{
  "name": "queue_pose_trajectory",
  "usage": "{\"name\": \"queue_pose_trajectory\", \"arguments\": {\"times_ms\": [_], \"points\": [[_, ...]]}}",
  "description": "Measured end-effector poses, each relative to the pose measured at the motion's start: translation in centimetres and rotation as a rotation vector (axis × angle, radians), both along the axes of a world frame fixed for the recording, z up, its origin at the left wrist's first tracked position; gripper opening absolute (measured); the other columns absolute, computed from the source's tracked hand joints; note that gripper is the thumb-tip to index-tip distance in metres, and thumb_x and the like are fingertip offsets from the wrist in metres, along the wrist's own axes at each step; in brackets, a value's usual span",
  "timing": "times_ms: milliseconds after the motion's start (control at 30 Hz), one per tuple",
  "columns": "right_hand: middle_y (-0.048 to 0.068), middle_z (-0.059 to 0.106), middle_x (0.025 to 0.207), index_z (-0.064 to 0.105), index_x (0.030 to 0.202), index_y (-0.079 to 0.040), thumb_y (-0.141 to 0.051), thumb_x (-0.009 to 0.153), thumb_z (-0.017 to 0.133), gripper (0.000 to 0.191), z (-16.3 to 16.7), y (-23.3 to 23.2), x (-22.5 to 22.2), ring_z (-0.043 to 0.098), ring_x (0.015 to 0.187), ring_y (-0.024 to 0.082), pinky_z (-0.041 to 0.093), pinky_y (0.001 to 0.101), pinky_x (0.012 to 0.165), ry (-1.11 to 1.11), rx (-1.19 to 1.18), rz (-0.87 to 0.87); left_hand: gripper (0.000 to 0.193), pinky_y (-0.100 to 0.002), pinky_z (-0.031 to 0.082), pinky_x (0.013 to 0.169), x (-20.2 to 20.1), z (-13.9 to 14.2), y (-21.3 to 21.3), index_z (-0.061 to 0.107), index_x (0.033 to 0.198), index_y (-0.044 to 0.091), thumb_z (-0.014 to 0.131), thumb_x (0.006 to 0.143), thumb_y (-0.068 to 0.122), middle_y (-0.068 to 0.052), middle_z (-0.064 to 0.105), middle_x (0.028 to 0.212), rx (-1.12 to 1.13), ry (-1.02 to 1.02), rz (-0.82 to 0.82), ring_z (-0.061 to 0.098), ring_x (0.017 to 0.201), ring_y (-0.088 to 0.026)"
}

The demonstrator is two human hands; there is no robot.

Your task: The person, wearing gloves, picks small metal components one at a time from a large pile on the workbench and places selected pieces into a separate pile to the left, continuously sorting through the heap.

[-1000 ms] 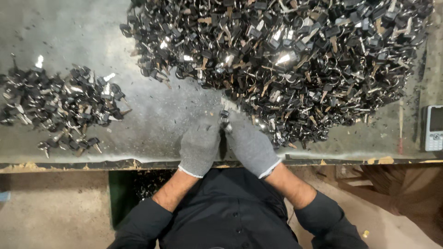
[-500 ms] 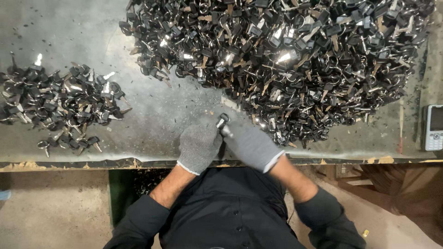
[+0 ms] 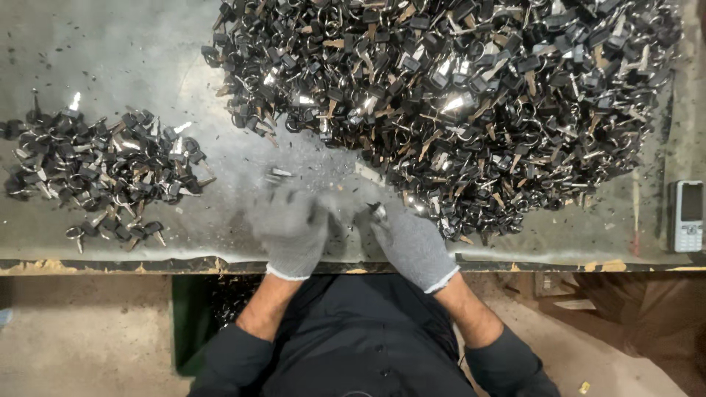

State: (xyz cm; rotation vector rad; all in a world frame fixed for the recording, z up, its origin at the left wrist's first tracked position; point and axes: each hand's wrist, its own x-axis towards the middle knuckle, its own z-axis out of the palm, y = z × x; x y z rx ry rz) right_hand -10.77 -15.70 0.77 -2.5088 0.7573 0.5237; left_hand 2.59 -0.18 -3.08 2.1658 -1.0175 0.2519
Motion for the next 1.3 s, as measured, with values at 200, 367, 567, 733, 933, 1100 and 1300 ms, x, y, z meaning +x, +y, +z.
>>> {"name": "queue_pose_trajectory", "arguments": {"times_ms": [200,367,567,733,933,1100,1300], "points": [[0.027,0.067,0.123,0.049,0.132,0.002,-0.028,0.094,0.064,0.051,-1.0,1.3,-0.7,0.075,0.084,0.035,0.063,0.0414,0.063,-0.349,-0.201,0.197,0.042,-0.047,0.047,0.075,2.2,2.5,-5.7,0.069,0.124,0.019,0.076,0.082,0.018,-0.010,0.063,0.099,0.311,-0.075,-0.280,0.059,0.093,-0.030],[0.027,0.070,0.112,0.048,0.135,-0.002,-0.025,0.092,0.064,0.051,-0.9,0.6,-2.1,0.075,0.078,0.037,0.062,0.0460,0.062,-0.303,-0.107,0.117,0.033,-0.047,0.048,0.081,0.1,1.5,-3.7,0.069,0.114,0.014,0.072,0.081,0.018,-0.010,0.062,0.106,0.256,-0.046,-0.299,0.059,0.099,-0.032],[0.018,0.074,0.087,0.054,0.121,-0.007,-0.035,0.101,0.062,0.036,-0.4,1.1,-1.6,0.076,0.080,0.035,0.061,0.0470,0.067,-0.095,-0.072,0.072,0.039,-0.045,0.050,0.083,1.1,-0.4,-3.6,0.066,0.120,0.008,0.071,0.083,0.019,-0.011,0.064,0.119,0.190,-0.151,-0.399,0.061,0.107,-0.031],[0.022,0.072,0.084,0.043,0.141,0.000,-0.024,0.088,0.063,0.061,0.3,1.2,-1.6,0.074,0.070,0.039,0.061,0.0489,0.059,-0.182,0.021,0.125,0.025,-0.047,0.052,0.085,1.1,0.0,-4.2,0.065,0.113,0.008,0.071,0.092,0.021,-0.014,0.065,0.108,0.196,-0.110,-0.443,0.061,0.104,-0.034],[0.018,0.074,0.079,0.050,0.124,0.001,-0.026,0.101,0.057,0.036,-0.4,0.6,-1.3,0.076,0.072,0.033,0.061,0.0428,0.060,0.044,-0.072,0.191,0.018,-0.046,0.054,0.081,-2.3,0.0,-3.1,0.069,0.107,0.009,0.073,0.090,0.015,-0.014,0.065,0.096,0.091,0.201,-0.337,0.065,0.093,-0.031],[0.019,0.072,0.085,0.055,0.119,-0.001,-0.032,0.102,0.057,0.036,-0.6,0.6,-1.2,0.076,0.070,0.033,0.060,0.0415,0.055,-0.128,-0.038,0.017,0.031,-0.048,0.055,0.079,-0.6,0.7,-2.8,0.065,0.103,0.008,0.079,0.079,0.020,-0.013,0.068,0.096,0.133,-0.058,-0.252,0.067,0.092,-0.036],[0.018,0.072,0.085,0.058,0.115,-0.004,-0.034,0.100,0.060,0.034,-0.9,0.1,0.1,0.074,0.073,0.035,0.059,0.0434,0.058,-0.209,0.051,0.088,0.038,-0.046,0.054,0.060,0.2,1.0,-2.0,0.067,0.111,0.005,0.079,0.077,0.017,-0.012,0.069,0.085,0.109,0.302,-0.188,0.069,0.076,-0.034]]}}
